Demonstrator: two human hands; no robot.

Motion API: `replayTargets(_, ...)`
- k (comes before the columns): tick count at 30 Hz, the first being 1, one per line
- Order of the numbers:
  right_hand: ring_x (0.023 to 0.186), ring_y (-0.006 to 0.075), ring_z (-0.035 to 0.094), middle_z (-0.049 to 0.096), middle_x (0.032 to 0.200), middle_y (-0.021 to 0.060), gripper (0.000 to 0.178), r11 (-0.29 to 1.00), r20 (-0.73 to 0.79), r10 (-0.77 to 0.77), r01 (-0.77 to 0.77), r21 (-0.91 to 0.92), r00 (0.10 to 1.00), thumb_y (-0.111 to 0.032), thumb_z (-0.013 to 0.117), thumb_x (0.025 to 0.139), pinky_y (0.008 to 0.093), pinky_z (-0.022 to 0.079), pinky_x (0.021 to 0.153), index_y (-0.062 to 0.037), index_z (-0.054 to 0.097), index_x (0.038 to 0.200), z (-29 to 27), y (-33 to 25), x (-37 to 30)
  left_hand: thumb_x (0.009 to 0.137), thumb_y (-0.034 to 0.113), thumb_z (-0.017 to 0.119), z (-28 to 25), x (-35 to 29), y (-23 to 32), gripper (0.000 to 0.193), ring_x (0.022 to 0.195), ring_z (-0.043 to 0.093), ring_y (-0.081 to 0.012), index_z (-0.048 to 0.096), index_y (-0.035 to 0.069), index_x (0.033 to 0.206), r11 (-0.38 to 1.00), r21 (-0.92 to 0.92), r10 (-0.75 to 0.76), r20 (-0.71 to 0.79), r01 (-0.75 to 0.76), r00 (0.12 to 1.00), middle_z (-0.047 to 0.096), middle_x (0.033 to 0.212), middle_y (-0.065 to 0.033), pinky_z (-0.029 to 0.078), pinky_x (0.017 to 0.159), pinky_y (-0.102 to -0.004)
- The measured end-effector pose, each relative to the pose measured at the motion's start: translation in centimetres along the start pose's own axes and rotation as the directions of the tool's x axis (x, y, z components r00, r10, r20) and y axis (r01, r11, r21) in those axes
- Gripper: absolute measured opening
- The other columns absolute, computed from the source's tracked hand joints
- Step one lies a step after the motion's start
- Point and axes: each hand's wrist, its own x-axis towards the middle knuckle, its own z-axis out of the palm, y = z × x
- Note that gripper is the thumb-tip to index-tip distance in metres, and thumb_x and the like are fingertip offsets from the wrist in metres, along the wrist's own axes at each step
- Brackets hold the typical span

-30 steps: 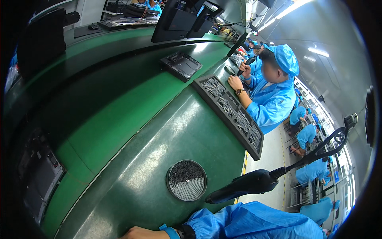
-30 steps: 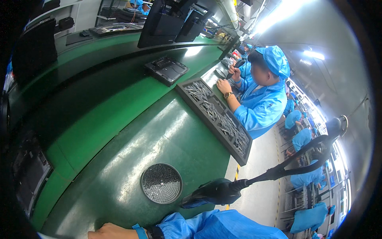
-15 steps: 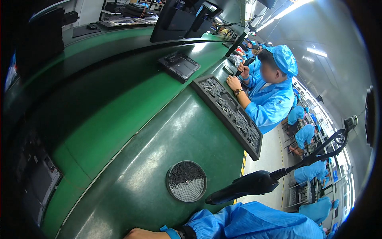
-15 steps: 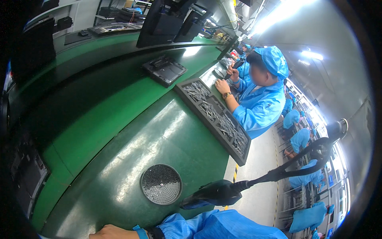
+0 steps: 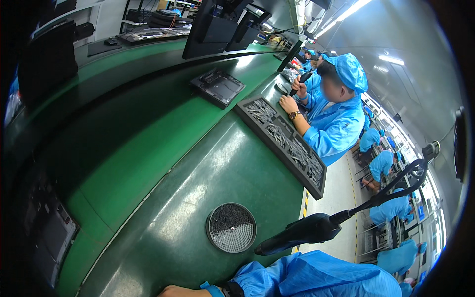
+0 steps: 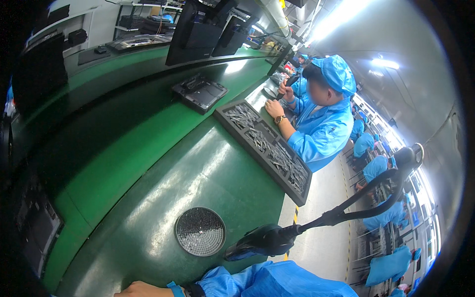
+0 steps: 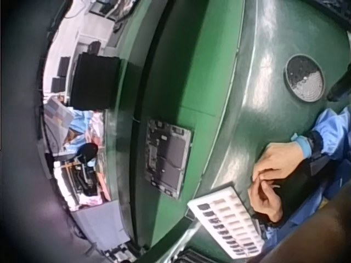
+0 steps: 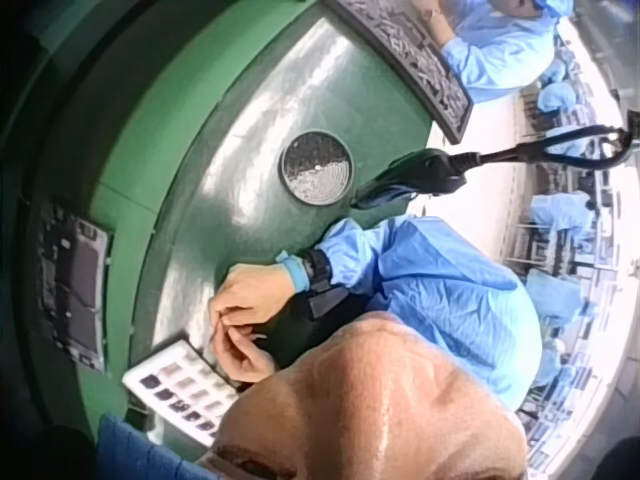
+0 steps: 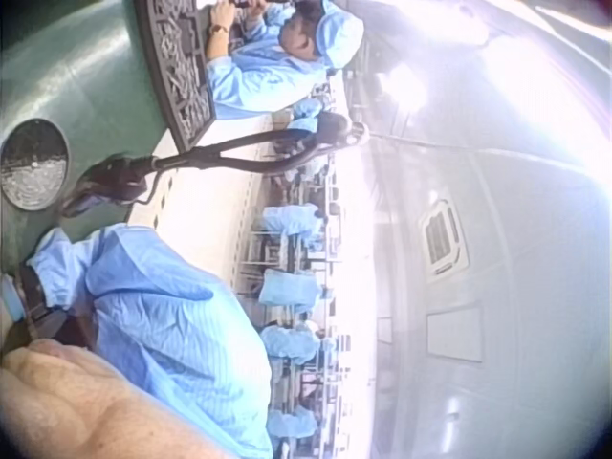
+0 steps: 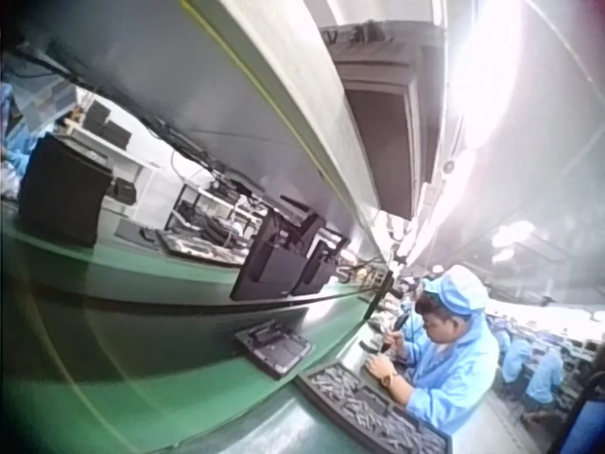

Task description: Assembling and securing internal components of a tablet device using an electric screwdriver at a production workstation.

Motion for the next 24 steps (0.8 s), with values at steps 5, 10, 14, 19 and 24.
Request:
replayTargets(5,0.068,0.0322,0.060,0.063,0.078,0.0130,0.019,1.000,-0.001,-0.019,0.019,-0.005,1.000,-0.021,0.051,0.090,0.0382,0.046,0.058,-0.0053,0.061,0.093,-0.2,0.0,0.0,0.093,0.007,0.052,0.1,0.2,0.3,0.027,0.065,0.054,-0.0125,0.055,-0.006,0.116,0.999,-0.018,-0.026,0.008,0.026,1.000,0.062,0.095,-0.0142,0.044,0.049,-0.0209)
replayTargets(10,0.069,0.0328,0.060,0.063,0.079,0.0137,0.020,0.999,-0.004,-0.034,0.034,-0.015,0.999,-0.021,0.050,0.091,0.0386,0.047,0.058,-0.0047,0.062,0.094,-0.3,0.1,0.0,0.093,0.007,0.052,0.5,0.4,0.9,0.027,0.065,0.054,-0.0124,0.055,-0.006,0.116,0.994,-0.096,-0.061,0.012,0.061,0.998,0.062,0.094,-0.0138,0.044,0.050,-0.0208)
replayTargets(14,0.067,0.0338,0.059,0.062,0.077,0.0144,0.020,0.999,0.015,-0.023,0.023,-0.028,1.000,-0.021,0.049,0.091,0.0394,0.046,0.057,-0.0041,0.061,0.092,-0.5,0.3,-0.1,0.093,0.007,0.052,0.6,0.5,0.7,0.027,0.065,0.054,-0.0125,0.055,-0.006,0.116,0.998,-0.057,-0.035,0.018,0.036,0.999,0.062,0.093,-0.0133,0.044,0.050,-0.0208)
replayTargets(19,0.066,0.0345,0.058,0.061,0.074,0.0151,0.019,1.000,0.020,-0.011,0.012,-0.019,1.000,-0.020,0.050,0.090,0.0400,0.045,0.056,-0.0040,0.060,0.090,-0.5,0.7,-0.2,0.092,0.006,0.052,0.8,0.9,1.1,0.024,0.064,0.055,-0.0131,0.058,-0.007,0.112,1.000,-0.019,0.003,0.018,-0.003,1.000,0.059,0.093,-0.0129,0.045,0.047,-0.0209)
replayTargets(24,0.066,0.0344,0.058,0.061,0.074,0.0150,0.017,0.999,0.002,-0.029,0.029,-0.023,1.000,-0.018,0.050,0.088,0.0401,0.045,0.056,-0.0037,0.060,0.089,-0.1,0.5,-0.2,0.092,0.005,0.053,0.5,0.6,1.0,0.024,0.064,0.055,-0.0132,0.058,-0.007,0.112,1.000,-0.005,0.019,0.016,-0.019,1.000,0.058,0.093,-0.0131,0.044,0.048,-0.0211)
